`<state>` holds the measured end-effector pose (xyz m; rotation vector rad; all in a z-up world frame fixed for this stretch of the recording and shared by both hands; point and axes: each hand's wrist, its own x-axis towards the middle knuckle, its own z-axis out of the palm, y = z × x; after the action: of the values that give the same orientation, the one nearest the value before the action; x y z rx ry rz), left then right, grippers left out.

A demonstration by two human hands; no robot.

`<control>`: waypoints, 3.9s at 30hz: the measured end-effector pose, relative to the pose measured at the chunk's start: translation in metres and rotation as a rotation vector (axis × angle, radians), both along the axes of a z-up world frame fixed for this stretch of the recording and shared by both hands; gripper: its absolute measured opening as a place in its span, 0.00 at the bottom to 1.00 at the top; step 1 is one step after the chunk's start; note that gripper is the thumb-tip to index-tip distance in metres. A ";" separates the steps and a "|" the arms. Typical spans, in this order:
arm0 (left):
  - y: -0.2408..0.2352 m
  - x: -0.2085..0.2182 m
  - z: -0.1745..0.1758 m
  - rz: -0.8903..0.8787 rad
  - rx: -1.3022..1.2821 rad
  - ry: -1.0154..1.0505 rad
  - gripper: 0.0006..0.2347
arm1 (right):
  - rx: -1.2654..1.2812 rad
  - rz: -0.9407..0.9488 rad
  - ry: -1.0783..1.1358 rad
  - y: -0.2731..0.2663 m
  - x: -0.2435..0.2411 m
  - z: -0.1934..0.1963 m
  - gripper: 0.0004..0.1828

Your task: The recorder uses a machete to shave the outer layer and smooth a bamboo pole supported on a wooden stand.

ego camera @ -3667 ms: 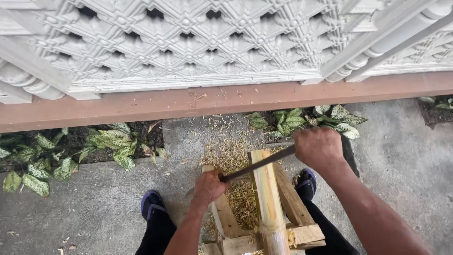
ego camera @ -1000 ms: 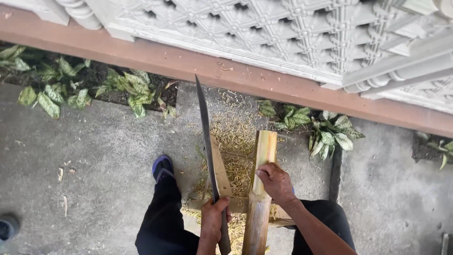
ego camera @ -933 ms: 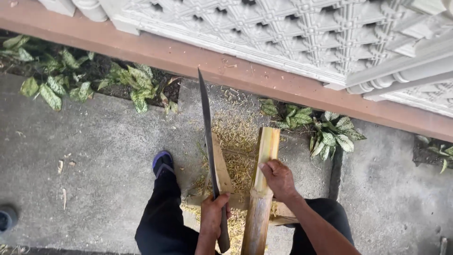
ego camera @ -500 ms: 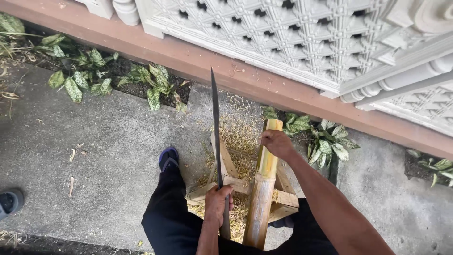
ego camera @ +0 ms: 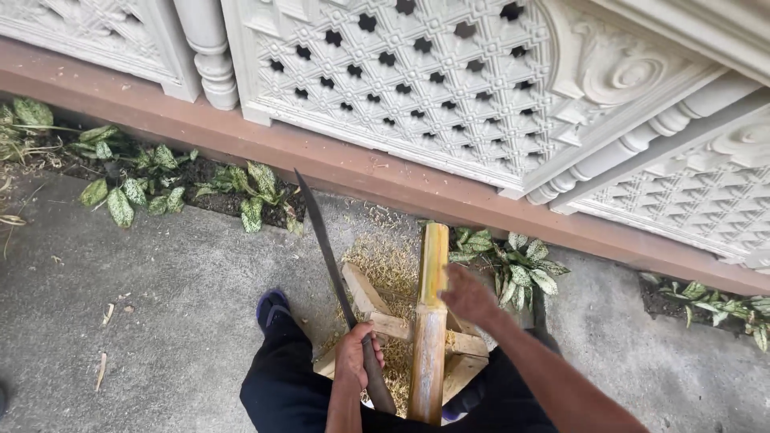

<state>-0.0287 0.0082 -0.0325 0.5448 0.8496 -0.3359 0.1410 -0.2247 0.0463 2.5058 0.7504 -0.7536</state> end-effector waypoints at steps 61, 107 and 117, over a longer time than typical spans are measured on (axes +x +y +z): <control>0.040 0.266 0.096 -1.853 1.829 -0.196 0.14 | 0.507 -0.532 0.000 -0.052 0.106 -0.057 0.14; 0.045 0.261 0.131 -1.747 1.985 -0.080 0.10 | 0.539 -0.405 -0.085 -0.034 0.116 -0.079 0.13; 0.051 0.253 0.111 -1.722 1.883 -0.026 0.14 | 0.447 -0.429 -0.058 -0.028 0.136 -0.040 0.09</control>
<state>0.2247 0.0595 0.0787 3.0382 0.1755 -1.0085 0.2771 -0.2523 0.0068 3.1385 0.3905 -0.7035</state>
